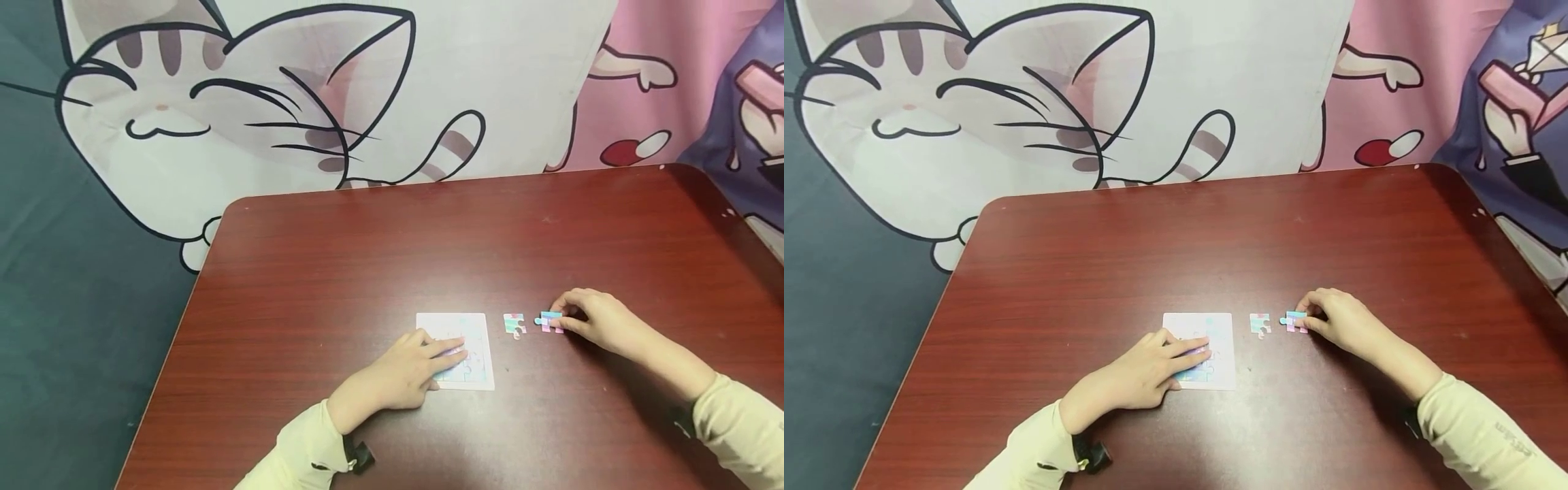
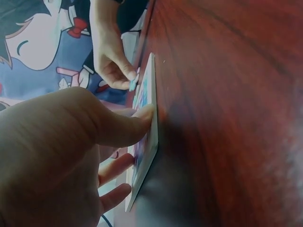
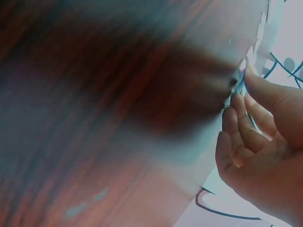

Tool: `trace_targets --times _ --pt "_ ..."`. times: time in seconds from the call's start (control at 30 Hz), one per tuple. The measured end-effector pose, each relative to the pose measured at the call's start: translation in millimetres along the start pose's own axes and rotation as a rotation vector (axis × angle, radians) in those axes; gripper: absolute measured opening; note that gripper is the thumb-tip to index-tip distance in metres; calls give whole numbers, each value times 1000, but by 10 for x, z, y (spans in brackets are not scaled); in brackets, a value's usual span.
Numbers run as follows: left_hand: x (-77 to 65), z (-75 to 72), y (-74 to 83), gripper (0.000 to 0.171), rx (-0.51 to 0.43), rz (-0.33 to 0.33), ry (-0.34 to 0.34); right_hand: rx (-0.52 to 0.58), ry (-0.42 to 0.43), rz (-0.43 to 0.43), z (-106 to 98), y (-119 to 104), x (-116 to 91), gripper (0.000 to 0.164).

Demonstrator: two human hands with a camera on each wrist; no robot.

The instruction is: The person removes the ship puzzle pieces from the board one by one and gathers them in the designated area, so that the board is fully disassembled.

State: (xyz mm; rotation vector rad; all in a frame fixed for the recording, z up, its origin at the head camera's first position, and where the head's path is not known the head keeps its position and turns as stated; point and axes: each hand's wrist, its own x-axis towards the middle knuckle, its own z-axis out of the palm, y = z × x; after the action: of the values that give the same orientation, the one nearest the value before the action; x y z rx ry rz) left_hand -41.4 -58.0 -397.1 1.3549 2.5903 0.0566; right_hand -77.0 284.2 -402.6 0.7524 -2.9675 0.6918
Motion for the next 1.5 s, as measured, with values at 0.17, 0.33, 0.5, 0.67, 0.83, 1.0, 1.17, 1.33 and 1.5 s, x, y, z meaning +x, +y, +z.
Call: trace_targets --times 0.17,0.33,0.5,0.67,0.83,1.0,1.17,1.33,1.5 --pt "-5 1 -19 61 -33 1 0 73 5 -19 31 3 1 22" --pt "-25 1 -29 61 -72 -11 -9 93 -3 -38 56 12 7 27" --pt "-35 -3 -29 60 -92 -15 -18 144 -61 -14 44 21 -12 27" --pt "-38 -6 -17 59 -65 0 -8 194 -66 -35 -10 66 -48 25" --pt "-35 11 -9 58 -48 8 15 167 -55 -31 -75 86 -58 26" --pt "-37 25 -5 58 -36 20 36 124 -2 -33 -116 28 -34 34" --pt "-67 32 1 57 -26 18 29 99 47 -47 -101 -95 25 38" --pt "-77 34 1 57 -7 19 23 144 17 -56 -8 -211 123 33" --pt "-53 24 3 56 29 33 22 186 -3 -86 64 -341 261 33"
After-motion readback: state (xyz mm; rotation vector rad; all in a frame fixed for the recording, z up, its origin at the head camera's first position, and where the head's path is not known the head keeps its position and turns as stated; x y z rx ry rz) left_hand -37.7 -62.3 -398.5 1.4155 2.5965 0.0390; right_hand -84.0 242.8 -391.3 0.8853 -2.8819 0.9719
